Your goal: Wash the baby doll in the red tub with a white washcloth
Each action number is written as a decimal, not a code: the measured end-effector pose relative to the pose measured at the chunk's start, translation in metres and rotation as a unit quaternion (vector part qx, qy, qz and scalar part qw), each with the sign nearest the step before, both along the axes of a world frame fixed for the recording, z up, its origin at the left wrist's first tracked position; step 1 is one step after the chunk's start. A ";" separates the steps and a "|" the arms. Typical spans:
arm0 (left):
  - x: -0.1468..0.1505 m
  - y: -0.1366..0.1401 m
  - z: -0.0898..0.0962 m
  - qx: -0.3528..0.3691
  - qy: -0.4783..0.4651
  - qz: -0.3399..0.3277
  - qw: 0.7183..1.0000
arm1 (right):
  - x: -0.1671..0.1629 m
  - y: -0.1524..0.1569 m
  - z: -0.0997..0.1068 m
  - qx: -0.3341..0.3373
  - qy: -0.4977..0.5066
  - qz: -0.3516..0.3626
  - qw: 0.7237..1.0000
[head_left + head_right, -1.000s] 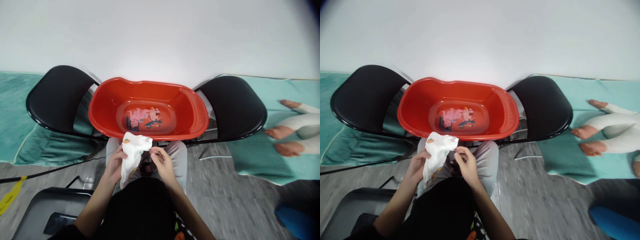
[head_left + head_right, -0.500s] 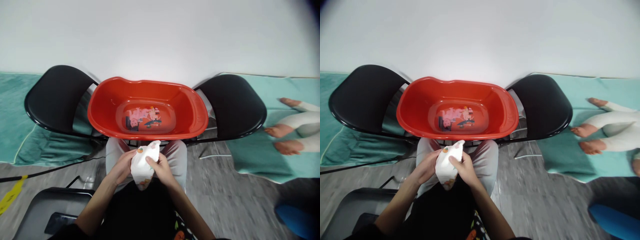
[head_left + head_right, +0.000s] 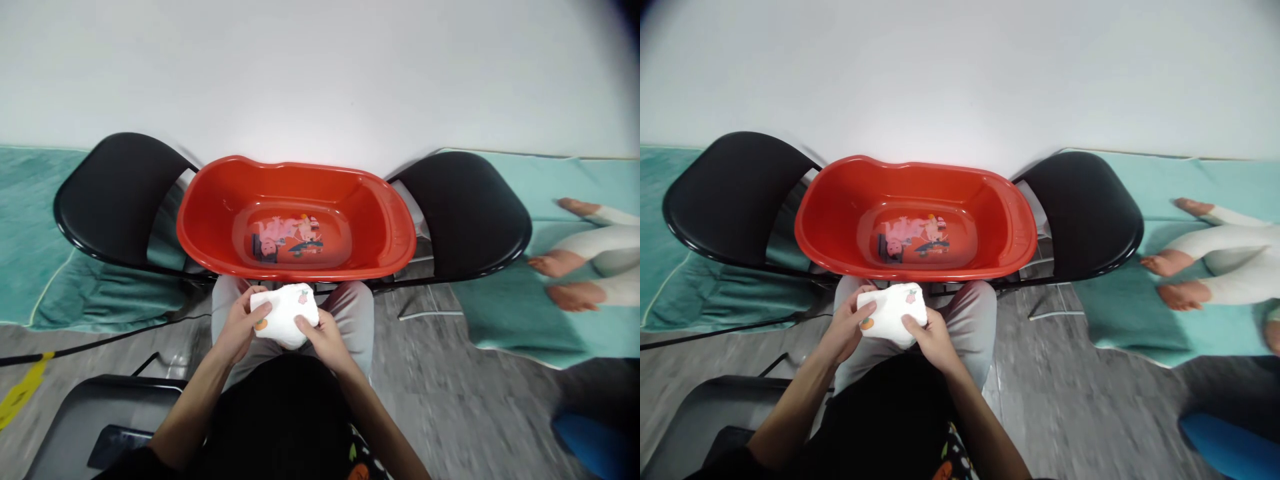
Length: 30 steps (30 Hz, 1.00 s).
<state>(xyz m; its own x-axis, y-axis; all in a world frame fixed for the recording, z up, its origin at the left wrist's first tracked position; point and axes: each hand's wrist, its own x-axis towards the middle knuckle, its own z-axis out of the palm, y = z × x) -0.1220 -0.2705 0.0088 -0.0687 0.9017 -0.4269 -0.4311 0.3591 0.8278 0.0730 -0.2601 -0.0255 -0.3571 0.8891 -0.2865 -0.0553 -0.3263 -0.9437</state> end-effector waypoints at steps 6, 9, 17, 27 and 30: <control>-0.005 -0.003 -0.013 0.033 0.066 0.036 0.997 | 0.002 0.001 -0.004 0.022 -0.036 0.021 0.999; -0.015 -0.002 -0.016 0.044 0.088 0.052 0.994 | 0.008 0.004 -0.006 0.026 -0.032 0.054 0.998; -0.025 0.005 -0.003 0.018 -0.001 0.070 0.997 | 0.011 0.009 -0.006 0.055 -0.134 0.023 0.989; -0.005 0.006 -0.026 -0.027 -0.173 -0.120 0.977 | 0.006 -0.003 -0.008 -0.111 0.103 -0.011 0.988; 0.011 0.002 -0.047 -0.064 -0.224 -0.135 0.963 | 0.003 0.000 0.001 -0.115 0.122 -0.054 0.984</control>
